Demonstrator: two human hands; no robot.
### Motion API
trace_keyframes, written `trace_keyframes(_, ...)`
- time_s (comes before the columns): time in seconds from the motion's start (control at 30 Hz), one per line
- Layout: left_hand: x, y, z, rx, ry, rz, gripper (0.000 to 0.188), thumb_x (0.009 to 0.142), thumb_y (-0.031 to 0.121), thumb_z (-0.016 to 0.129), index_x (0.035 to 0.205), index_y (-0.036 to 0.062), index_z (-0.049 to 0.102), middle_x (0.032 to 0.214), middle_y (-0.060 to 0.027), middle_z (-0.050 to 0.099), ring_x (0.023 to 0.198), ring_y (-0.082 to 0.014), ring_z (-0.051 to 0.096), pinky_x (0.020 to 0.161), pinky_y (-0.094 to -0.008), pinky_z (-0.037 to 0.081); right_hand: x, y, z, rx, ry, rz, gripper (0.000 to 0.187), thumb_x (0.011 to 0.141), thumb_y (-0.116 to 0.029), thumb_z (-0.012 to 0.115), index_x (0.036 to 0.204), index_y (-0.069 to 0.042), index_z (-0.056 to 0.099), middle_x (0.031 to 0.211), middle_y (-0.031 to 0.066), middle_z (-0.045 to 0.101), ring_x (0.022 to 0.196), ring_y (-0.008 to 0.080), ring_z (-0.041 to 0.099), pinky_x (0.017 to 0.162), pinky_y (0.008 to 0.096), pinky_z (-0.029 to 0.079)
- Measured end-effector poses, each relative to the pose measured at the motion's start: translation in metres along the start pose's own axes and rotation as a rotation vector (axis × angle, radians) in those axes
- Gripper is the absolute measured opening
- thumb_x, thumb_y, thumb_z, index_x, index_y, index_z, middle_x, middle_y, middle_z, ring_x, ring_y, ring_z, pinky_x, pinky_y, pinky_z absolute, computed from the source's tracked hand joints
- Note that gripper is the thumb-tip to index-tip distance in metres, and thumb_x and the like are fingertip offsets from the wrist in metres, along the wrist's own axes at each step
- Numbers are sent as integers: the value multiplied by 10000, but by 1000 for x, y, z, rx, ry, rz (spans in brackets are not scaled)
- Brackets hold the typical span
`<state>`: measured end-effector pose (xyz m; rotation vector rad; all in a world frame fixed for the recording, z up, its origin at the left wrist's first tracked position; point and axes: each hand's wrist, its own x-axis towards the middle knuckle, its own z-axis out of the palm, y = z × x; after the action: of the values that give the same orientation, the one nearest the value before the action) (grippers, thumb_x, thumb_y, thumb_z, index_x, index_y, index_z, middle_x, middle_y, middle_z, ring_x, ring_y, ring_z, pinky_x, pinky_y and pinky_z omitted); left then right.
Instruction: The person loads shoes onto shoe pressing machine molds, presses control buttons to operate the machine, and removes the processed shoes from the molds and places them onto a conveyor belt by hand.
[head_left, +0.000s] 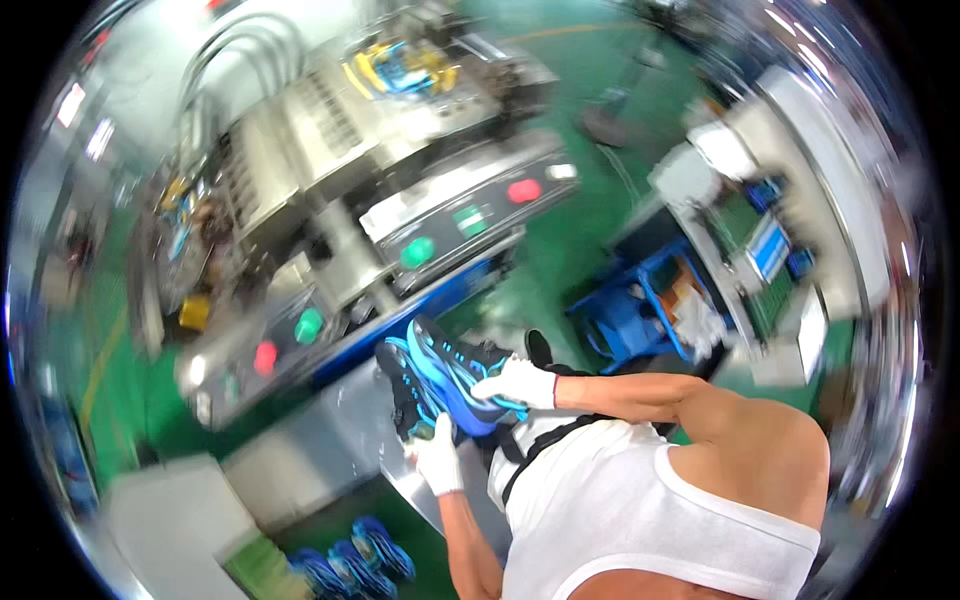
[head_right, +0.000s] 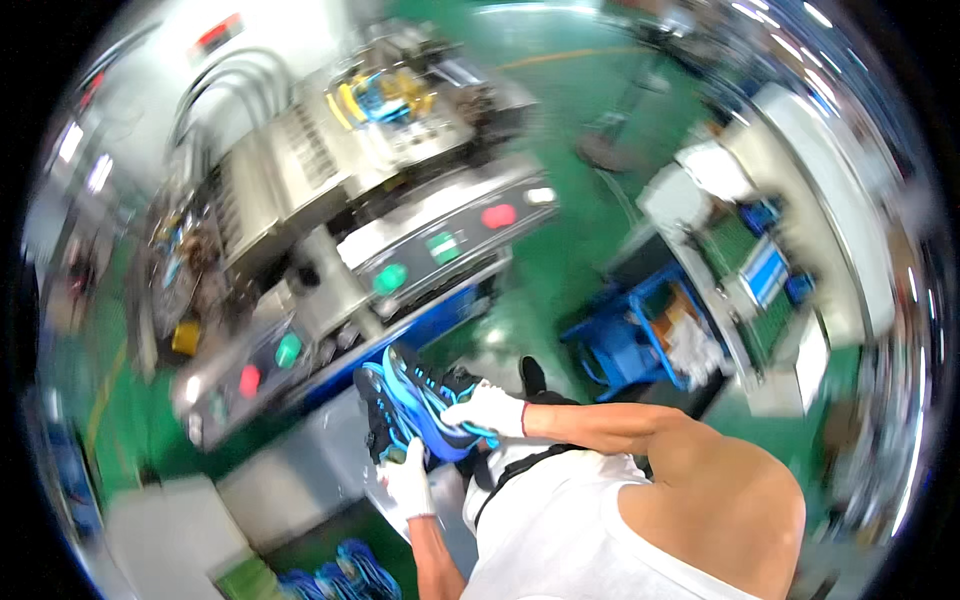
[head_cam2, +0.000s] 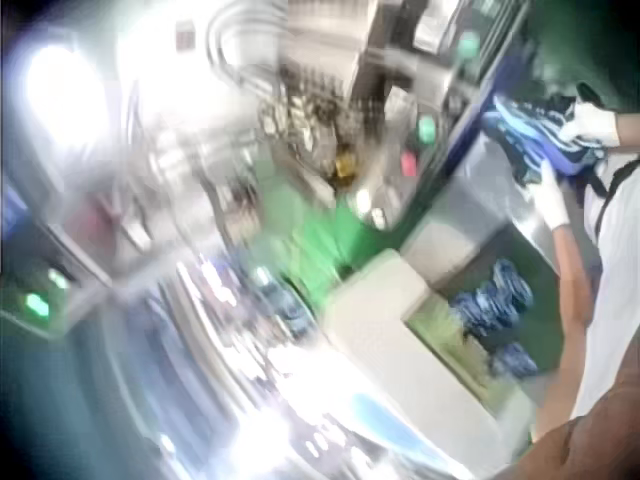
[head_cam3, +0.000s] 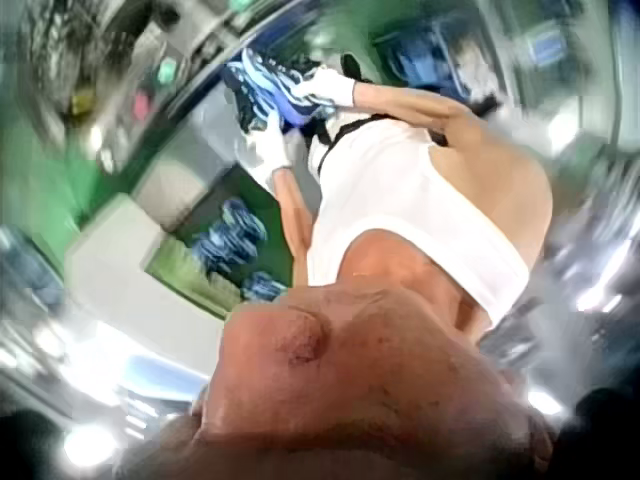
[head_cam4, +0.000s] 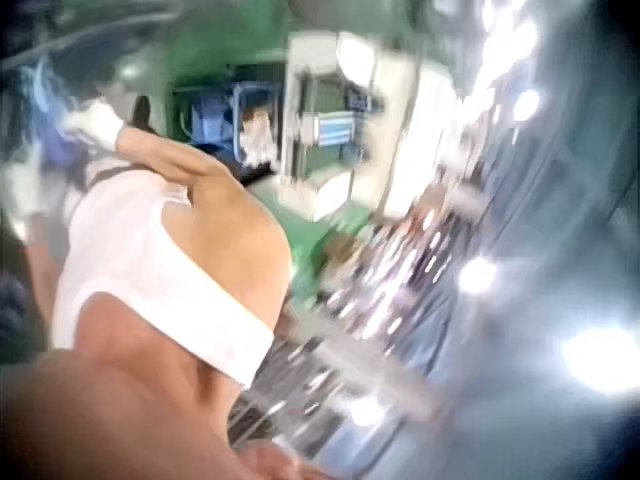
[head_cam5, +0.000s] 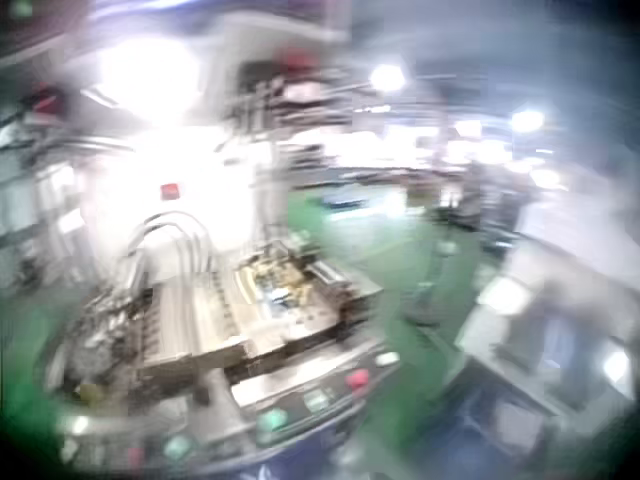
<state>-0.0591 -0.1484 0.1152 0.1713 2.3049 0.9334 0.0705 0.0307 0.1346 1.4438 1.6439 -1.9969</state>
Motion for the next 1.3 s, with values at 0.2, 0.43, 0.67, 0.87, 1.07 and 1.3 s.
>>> trace_keyframes(0.2,5,139,94,515,-204,344,1034,848,616,762,1417,-187,444,1447,-392,475,1322,-462,536,1091,-501,451,-51,20,-138,365,466,-41,568,696,-546,882,589,-54,620,602,41,552,556,135,503,511,371,418)
trace_keyframes(0.43,-56,296,248,671,-421,821,950,806,529,827,1369,-167,510,1344,-343,581,1230,-427,590,1075,-467,454,-145,116,-255,768,1050,-207,494,793,-465,847,934,2,766,763,67,700,681,123,601,659,340,520)
trace_keyframes(0.67,-155,430,425,429,-880,1225,854,819,310,836,1493,-36,443,1473,-256,543,1239,-375,635,1090,-461,467,-243,164,-394,441,1628,264,763,826,-455,768,1385,17,551,1155,260,721,1125,391,693,1022,447,518)
trace_keyframes(0.87,-195,453,563,415,-816,1540,761,868,274,738,1492,-44,440,1396,-304,572,1263,-446,600,1089,-480,464,-240,216,-514,261,1608,406,934,811,-494,752,1476,83,439,1306,325,648,1218,444,641,1064,483,495)
trace_keyframes(1.07,-171,413,543,133,-821,1578,743,905,341,710,1489,-37,449,1445,-303,535,1308,-440,562,1115,-472,451,-206,206,-511,-386,2201,1,641,899,-387,754,1332,64,617,1336,297,645,1262,419,620,1109,445,469)
trace_keyframes(1.3,23,153,344,668,-752,879,539,949,405,627,1311,7,636,1249,-262,679,1165,-392,666,1002,-481,524,-64,131,-374,405,709,-550,529,959,-74,726,1451,-2,546,1376,152,656,1228,246,647,1078,386,501)
